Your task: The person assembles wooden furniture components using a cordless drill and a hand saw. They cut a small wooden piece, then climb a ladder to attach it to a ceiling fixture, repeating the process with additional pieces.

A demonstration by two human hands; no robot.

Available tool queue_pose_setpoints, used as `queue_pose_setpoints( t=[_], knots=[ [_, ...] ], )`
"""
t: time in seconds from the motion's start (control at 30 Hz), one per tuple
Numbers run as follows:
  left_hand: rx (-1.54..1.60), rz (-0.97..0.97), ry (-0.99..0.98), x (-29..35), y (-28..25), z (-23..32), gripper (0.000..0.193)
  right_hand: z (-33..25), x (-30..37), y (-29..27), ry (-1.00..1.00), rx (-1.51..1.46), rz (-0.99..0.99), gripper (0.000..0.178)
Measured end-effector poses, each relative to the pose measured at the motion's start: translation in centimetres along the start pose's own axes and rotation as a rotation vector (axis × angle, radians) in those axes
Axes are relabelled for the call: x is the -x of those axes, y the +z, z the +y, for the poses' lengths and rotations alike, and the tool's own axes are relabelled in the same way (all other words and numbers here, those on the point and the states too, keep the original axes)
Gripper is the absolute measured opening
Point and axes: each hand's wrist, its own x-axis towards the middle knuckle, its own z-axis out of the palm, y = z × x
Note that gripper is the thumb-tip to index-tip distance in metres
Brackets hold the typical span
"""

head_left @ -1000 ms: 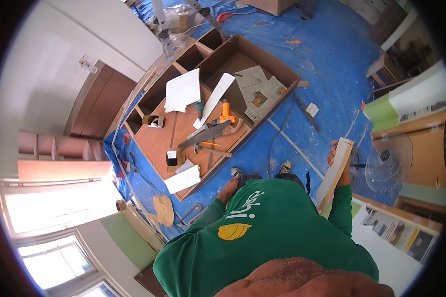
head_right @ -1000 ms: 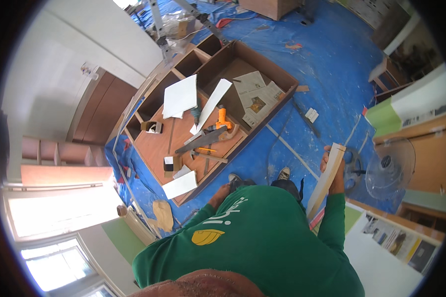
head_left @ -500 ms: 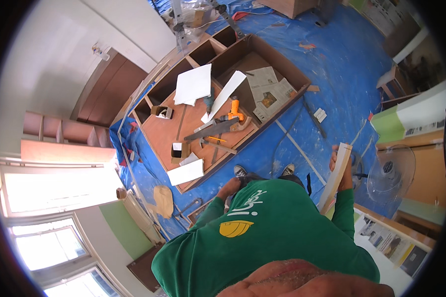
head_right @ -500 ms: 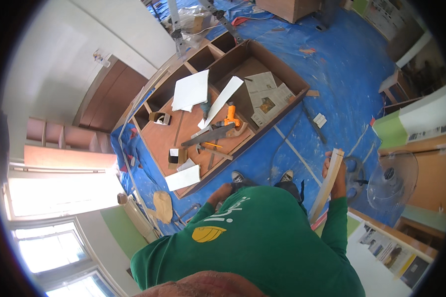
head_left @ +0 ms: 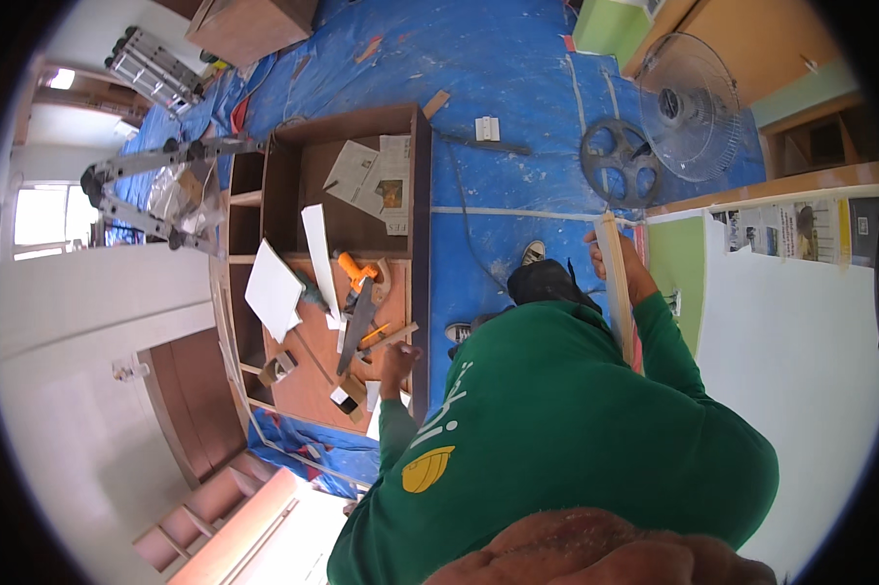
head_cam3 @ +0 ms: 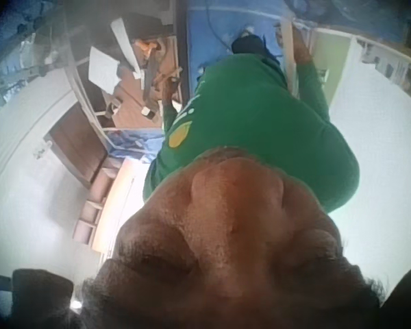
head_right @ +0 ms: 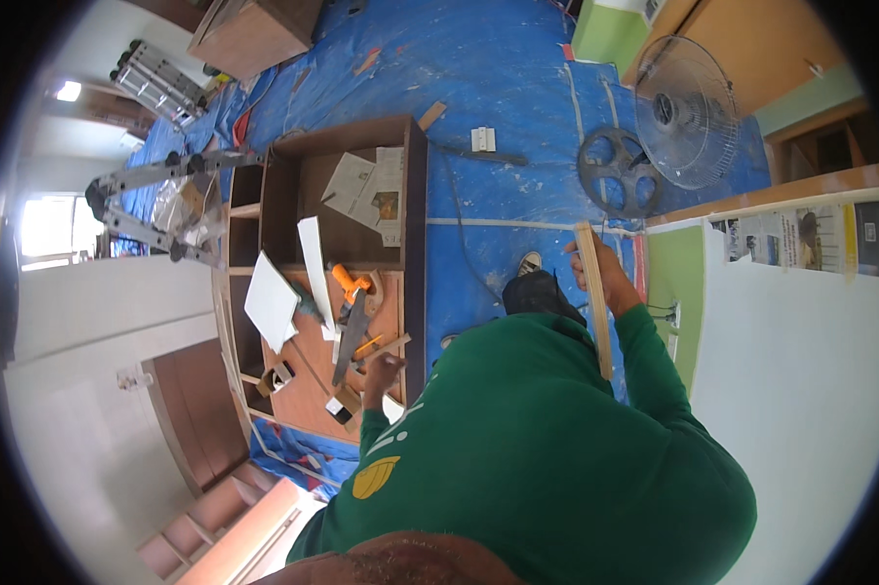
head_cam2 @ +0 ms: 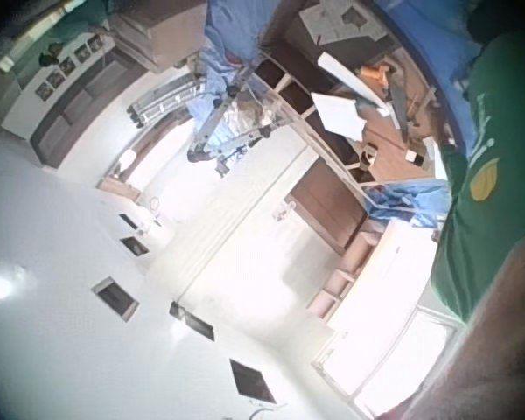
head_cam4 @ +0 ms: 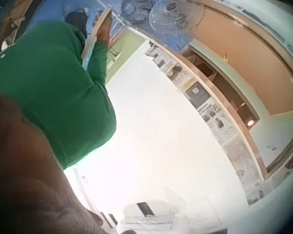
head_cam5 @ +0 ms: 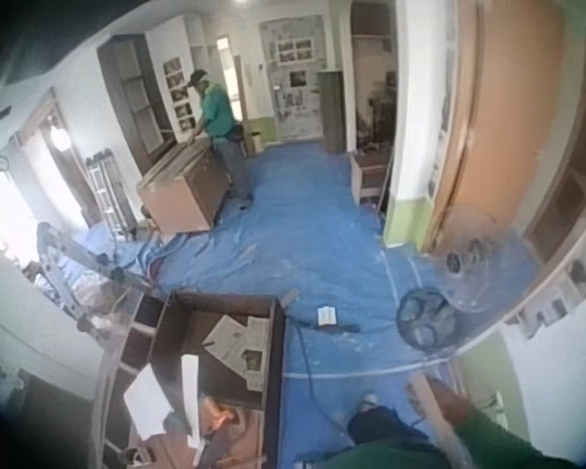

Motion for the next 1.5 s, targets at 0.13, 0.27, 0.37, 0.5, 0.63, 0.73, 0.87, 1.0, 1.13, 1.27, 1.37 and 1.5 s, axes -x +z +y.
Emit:
queue_pose_setpoints(
  t=[0.13, 0.27, 0.37, 0.5, 0.63, 0.73, 0.87, 1.0, 1.13, 1.27, 1.37, 1.5],
  knots=[
    [0.072, 0.123, -0.184, -4.0, -4.1, 7.5, 0.030, -4.1, -2.2, -2.6, -0.083, -0.063, -0.036, 0.048],
    [0.158, 0.179, 0.051, -6.8, -5.4, 15.1, 0.033, -8.0, -3.7, -3.3, -0.114, -0.144, -0.047, 0.054],
    [0.681, 0.025, 0.237, -9.2, -4.6, 23.1, 0.033, -9.5, -4.8, -5.3, -0.152, -0.215, -0.143, 0.050],
    [0.681, -0.079, 0.413, -10.1, -4.5, 35.1, 0.030, -10.4, -7.6, -4.8, -0.100, -0.212, -0.167, 0.054],
    [0.577, -0.188, 0.447, -16.4, -4.4, 40.5, 0.027, -13.9, -9.3, -3.0, -0.006, -0.121, -0.056, 0.059],
    [0.364, -0.245, 0.636, -23.9, -5.2, 42.5, 0.028, -17.4, -11.1, -0.6, 0.005, -0.036, 0.003, 0.061],
    [0.167, -0.311, 0.816, -33.3, -8.3, 47.2, 0.036, -22.5, -14.7, 1.6, -0.009, -0.045, 0.066, 0.061],
    [0.712, -0.535, 0.495, -34.4, -13.8, 60.3, 0.046, -27.2, -18.2, 3.6, -0.047, -0.090, 0.094, 0.060],
    [1.359, -0.826, 0.424, -37.3, -19.7, 66.9, 0.058, -33.9, -21.7, 10.3, -0.178, -0.053, 0.053, 0.059],
    [1.611, -1.054, 0.572, -41.0, -23.0, 69.3, 0.062, -38.9, -24.9, 14.1, -0.173, -0.004, -0.017, 0.057],
    [1.660, -1.010, 0.547, -42.9, -24.6, 70.5, 0.064, -41.9, -28.9, 14.3, -0.098, 0.138, 0.022, 0.059],
    [1.415, -0.753, 0.407, -42.6, -24.8, 74.0, 0.075, -46.9, -37.1, 15.4, -0.162, 0.399, 0.267, 0.062]
  ],
)
